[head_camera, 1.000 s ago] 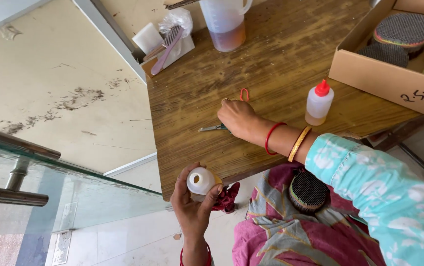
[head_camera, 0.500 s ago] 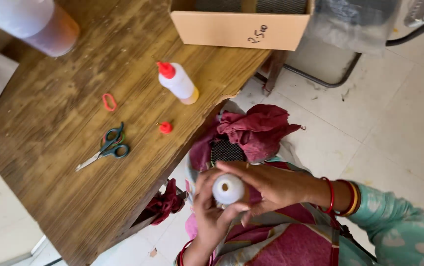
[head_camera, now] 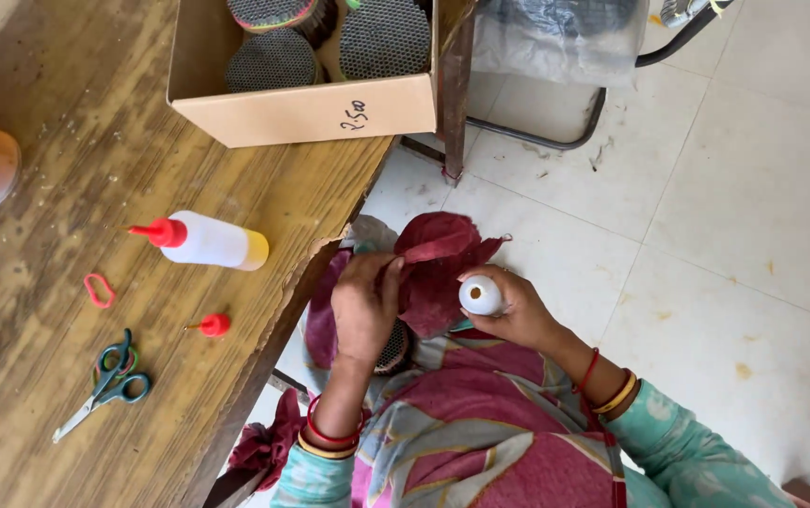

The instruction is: The person uses scissors to clear the nozzle of a glue bottle, then picks up a circular mesh object and applies glue from the bottle onto its surface.

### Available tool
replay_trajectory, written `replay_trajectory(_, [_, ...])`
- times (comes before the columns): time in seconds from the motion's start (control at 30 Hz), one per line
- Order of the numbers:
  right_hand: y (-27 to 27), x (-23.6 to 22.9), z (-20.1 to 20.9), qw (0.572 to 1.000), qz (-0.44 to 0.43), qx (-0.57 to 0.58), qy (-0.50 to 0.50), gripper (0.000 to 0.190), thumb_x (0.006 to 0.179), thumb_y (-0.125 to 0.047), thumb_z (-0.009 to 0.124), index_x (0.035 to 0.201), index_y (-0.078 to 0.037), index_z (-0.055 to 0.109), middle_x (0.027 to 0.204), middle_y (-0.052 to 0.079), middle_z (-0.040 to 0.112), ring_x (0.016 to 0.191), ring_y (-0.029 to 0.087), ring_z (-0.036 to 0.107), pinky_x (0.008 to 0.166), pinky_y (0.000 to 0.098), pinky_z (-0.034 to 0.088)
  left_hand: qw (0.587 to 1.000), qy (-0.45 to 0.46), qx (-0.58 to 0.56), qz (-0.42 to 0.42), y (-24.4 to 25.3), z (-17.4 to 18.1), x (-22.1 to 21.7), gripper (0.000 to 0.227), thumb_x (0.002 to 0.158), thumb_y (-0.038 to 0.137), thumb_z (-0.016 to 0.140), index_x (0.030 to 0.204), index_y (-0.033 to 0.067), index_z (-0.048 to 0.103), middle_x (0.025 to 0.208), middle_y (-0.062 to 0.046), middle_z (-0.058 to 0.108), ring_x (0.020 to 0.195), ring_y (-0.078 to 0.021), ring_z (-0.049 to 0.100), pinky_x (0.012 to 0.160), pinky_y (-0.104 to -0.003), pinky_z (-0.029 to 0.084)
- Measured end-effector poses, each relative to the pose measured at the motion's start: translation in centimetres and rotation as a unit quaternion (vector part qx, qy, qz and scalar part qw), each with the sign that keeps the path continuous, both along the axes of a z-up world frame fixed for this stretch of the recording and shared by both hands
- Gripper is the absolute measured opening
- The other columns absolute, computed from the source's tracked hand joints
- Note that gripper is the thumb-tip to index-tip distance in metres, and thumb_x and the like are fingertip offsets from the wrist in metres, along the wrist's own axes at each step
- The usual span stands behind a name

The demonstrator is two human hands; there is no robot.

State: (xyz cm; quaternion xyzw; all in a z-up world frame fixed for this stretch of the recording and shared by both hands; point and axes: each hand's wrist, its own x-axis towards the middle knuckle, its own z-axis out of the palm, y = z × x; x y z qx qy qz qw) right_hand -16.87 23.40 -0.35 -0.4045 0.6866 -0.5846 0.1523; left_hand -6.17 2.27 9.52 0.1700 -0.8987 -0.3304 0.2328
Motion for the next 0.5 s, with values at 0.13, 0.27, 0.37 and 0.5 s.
replay_trajectory(0.13, [-1.5,-0.8,-2.0,0.999,0.036,0.009,0.002,0.048,0.08,-0.01,0.085,0.123,-0.009,0.064,0.115,0.006,0.072,0.106,0.019,0.072,0.09,0.0343,0.058,0.988,0.031,0.143,-0.041,0.9,0.7,1.0,0.014,0.098,0.016,0.068,0.104,0.0042,0.075,0.098,-0.013,0.075,0.092,-0.0251,0.074,0.081,-0.034,0.059])
replay_trajectory(0.27, [-3.0,-1.9,-2.7,0.991,0.115,0.069,0.008,0.043,0.074,-0.015,0.09,0.112,-0.011,0.07,0.104,0.005,0.077,0.096,0.019,0.077,0.082,0.0339,0.061,0.972,-0.002,0.128,-0.196,0.4,1.5,1.6,0.019,0.096,0.008,0.066,0.113,0.0029,0.072,0.106,-0.015,0.073,0.096,-0.0282,0.073,0.083,-0.035,0.059])
replay_trajectory(0.37, [-3.5,-2.2,-2.0,0.982,0.161,0.073,0.071,0.045,0.072,-0.022,0.092,0.11,-0.011,0.07,0.108,0.007,0.076,0.1,0.024,0.075,0.084,0.0369,0.06,0.966,-0.048,0.045,-0.25,-0.2,1.2,2.3,0.023,0.092,0.008,0.068,0.114,0.0037,0.071,0.105,-0.014,0.072,0.094,-0.0307,0.072,0.081,-0.037,0.059])
replay_trajectory(0.5, [-4.1,-2.0,-2.3,0.954,0.177,0.087,0.228,0.051,0.066,-0.028,0.091,0.11,-0.011,0.072,0.12,0.011,0.072,0.113,0.035,0.066,0.094,0.0483,0.052,0.92,-0.116,-0.193,-0.321,-0.4,0.5,3.1,0.023,0.084,0.005,0.067,0.107,0.0028,0.069,0.094,-0.013,0.068,0.085,-0.0299,0.07,0.074,-0.039,0.059])
